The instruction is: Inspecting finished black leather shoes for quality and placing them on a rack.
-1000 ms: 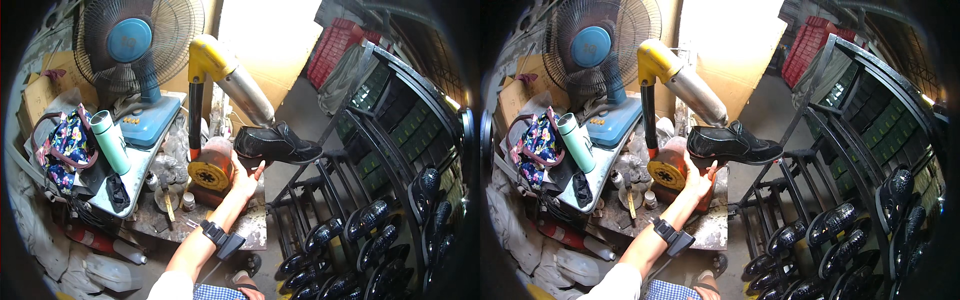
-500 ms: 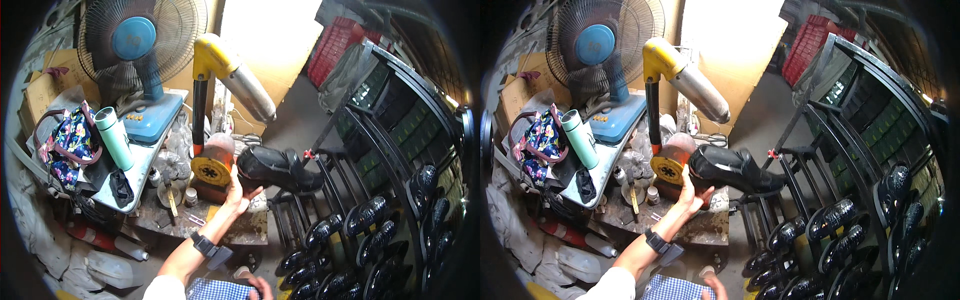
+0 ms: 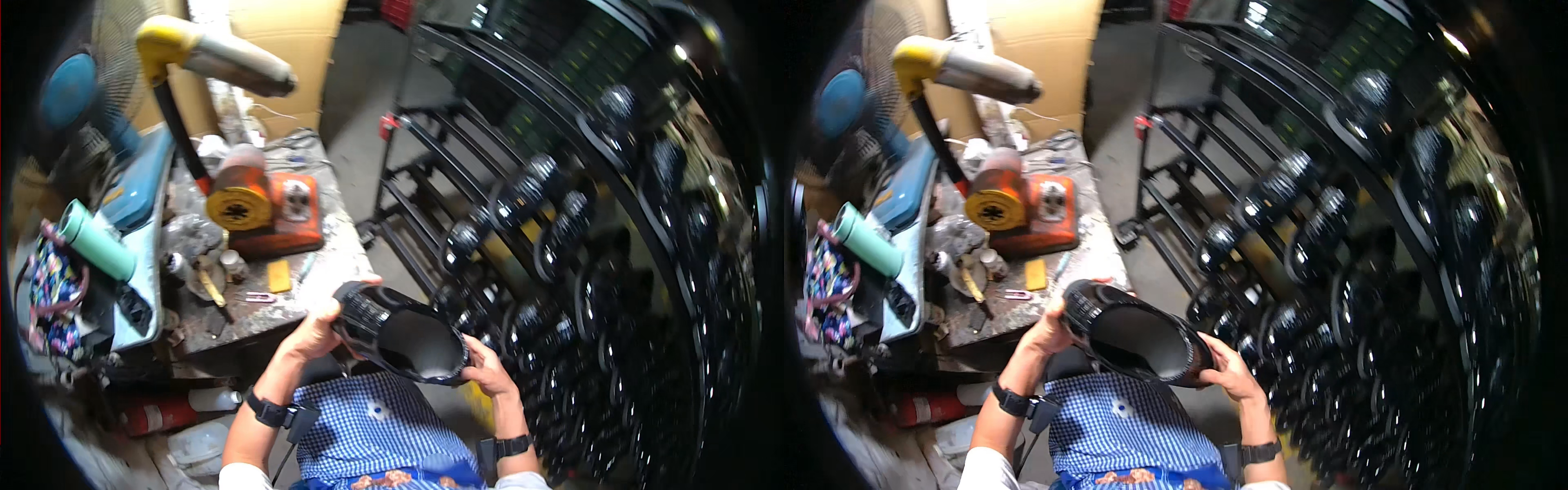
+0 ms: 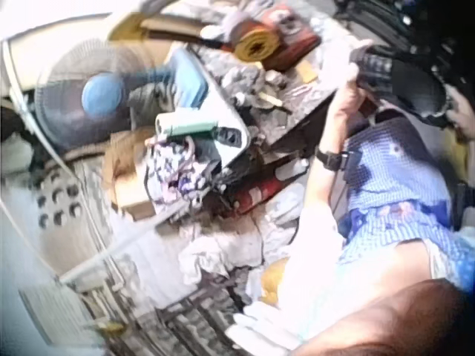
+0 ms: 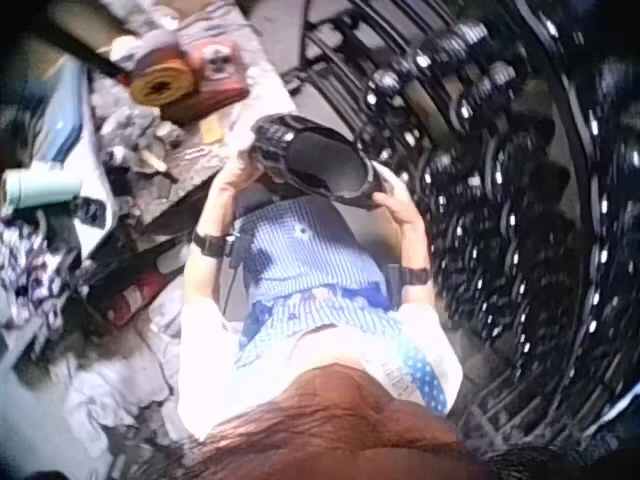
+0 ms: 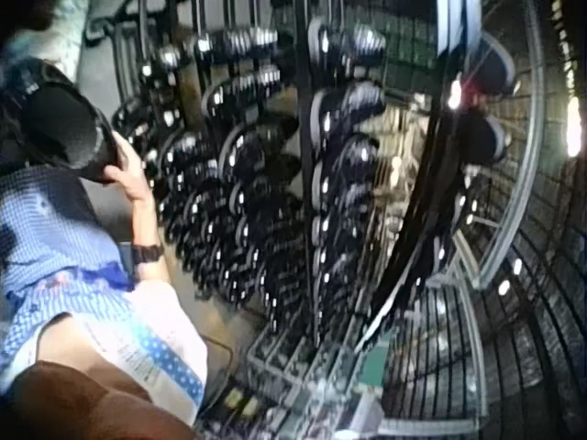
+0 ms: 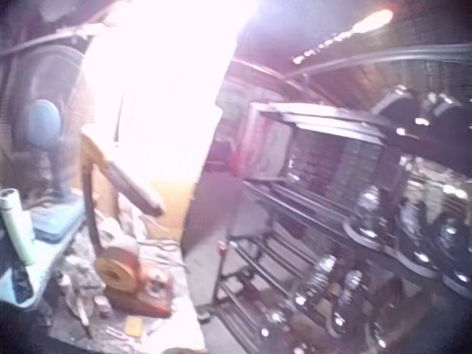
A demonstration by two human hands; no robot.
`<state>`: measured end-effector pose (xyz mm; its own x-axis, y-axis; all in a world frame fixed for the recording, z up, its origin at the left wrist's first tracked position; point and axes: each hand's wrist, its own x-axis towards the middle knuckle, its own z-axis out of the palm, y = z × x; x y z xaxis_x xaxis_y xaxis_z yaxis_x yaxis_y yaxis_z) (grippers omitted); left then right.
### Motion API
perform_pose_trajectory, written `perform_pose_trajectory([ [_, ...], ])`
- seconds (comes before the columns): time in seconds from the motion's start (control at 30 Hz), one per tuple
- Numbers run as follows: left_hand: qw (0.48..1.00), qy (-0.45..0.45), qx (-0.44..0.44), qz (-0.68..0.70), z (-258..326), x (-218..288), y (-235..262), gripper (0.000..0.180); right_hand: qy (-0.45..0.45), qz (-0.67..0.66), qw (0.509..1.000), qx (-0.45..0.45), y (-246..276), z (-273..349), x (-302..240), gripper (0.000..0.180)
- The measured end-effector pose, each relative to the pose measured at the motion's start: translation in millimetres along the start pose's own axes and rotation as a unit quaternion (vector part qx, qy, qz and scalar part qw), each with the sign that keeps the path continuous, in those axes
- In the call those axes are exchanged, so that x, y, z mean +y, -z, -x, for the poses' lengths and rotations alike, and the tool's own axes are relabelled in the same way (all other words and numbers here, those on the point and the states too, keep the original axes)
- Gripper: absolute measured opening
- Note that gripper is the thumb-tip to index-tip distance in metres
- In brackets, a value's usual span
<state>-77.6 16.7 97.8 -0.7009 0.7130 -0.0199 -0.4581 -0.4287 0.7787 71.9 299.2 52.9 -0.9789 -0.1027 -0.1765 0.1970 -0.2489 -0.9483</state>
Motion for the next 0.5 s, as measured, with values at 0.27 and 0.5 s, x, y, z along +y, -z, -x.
perform_pose_trajectory([
  [0.27,0.961,0.096,0.117,-0.231,2.9,-88.3,-43.2,0.05,-0.002,-0.202,0.918,0.34,7.8,76.6,53.7,0.034],
  [0.5,0.84,-0.056,0.121,-0.527,17.4,-141.5,-37.2,0.03,0.092,-0.15,0.809,0.561,63.7,-22.6,58.1,0.046],
])
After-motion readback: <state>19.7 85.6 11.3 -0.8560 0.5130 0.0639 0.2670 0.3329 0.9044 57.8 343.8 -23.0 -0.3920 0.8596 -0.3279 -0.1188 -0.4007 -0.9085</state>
